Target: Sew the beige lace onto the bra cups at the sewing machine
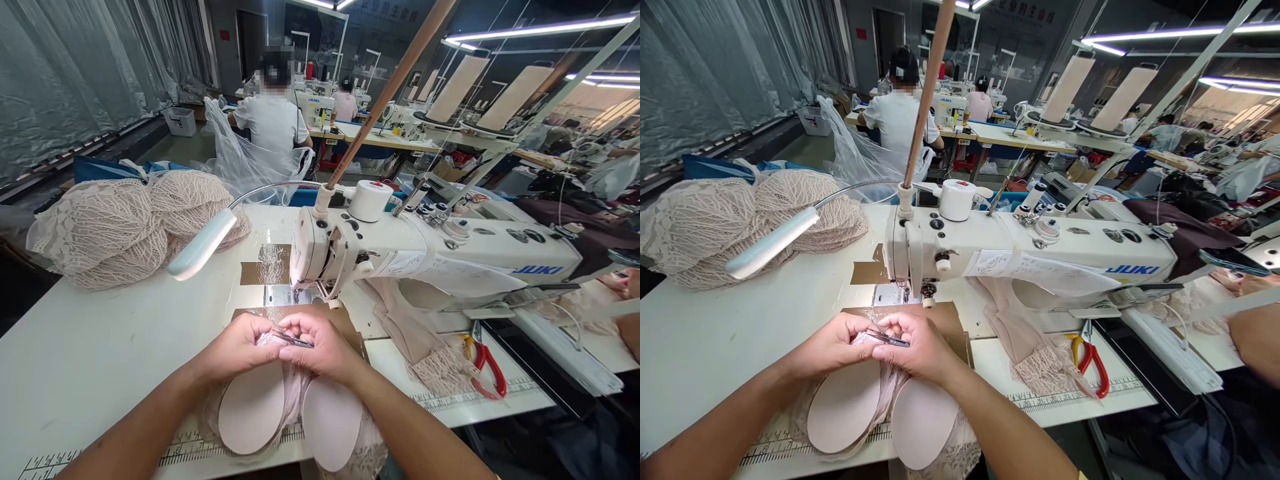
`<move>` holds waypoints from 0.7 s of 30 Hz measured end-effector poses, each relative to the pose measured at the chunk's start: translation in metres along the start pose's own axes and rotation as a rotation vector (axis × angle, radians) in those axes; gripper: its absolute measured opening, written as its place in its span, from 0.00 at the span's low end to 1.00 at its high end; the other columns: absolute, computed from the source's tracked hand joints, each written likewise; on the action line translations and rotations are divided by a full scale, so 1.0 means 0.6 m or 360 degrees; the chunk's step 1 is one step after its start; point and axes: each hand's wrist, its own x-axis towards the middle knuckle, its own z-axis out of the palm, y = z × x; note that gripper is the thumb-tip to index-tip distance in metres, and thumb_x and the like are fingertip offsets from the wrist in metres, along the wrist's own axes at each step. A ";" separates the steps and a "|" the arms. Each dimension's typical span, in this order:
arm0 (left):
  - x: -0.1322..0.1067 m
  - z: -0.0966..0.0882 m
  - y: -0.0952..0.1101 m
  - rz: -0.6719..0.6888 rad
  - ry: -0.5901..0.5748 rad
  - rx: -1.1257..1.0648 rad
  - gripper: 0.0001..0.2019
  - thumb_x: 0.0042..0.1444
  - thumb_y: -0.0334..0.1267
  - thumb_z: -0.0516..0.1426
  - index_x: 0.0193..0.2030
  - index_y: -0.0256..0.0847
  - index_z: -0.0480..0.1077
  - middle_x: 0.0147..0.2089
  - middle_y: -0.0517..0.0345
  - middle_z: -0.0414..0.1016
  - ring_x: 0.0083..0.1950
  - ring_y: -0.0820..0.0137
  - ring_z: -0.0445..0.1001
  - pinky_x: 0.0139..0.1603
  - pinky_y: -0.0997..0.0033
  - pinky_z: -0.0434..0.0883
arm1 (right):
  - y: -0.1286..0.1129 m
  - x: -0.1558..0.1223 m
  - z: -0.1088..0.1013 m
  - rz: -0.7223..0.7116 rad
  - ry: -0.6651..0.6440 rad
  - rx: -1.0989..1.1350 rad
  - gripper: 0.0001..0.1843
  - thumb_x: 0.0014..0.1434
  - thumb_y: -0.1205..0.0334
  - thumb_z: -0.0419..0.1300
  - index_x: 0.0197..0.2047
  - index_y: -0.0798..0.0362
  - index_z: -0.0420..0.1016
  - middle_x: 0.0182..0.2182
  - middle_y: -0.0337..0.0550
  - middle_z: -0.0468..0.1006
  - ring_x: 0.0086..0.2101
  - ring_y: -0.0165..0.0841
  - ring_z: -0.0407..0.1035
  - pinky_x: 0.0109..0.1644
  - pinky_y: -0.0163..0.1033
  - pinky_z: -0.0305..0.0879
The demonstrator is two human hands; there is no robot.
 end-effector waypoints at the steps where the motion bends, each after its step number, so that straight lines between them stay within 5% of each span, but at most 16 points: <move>1: -0.001 -0.002 0.000 0.0004 0.0011 -0.0013 0.17 0.52 0.50 0.61 0.28 0.35 0.70 0.26 0.61 0.63 0.29 0.73 0.59 0.29 0.75 0.58 | 0.001 0.001 0.000 0.0008 0.0000 -0.0013 0.17 0.50 0.57 0.68 0.43 0.52 0.75 0.30 0.37 0.73 0.30 0.29 0.67 0.32 0.33 0.64; 6: -0.014 -0.020 0.003 -0.0074 -0.0007 -0.0090 0.16 0.51 0.47 0.64 0.38 0.36 0.73 0.34 0.58 0.70 0.33 0.72 0.65 0.32 0.75 0.62 | -0.003 0.000 -0.004 -0.0054 0.0160 -0.0230 0.08 0.53 0.59 0.64 0.34 0.55 0.76 0.31 0.40 0.75 0.32 0.31 0.69 0.37 0.36 0.65; 21: -0.010 -0.022 -0.011 -0.0123 -0.0066 -0.0270 0.18 0.54 0.50 0.62 0.30 0.34 0.71 0.22 0.67 0.51 0.24 0.77 0.45 0.25 0.72 0.42 | 0.007 -0.001 -0.034 -0.0129 -0.0050 -0.0158 0.13 0.57 0.55 0.62 0.41 0.55 0.75 0.25 0.35 0.69 0.24 0.25 0.62 0.27 0.31 0.58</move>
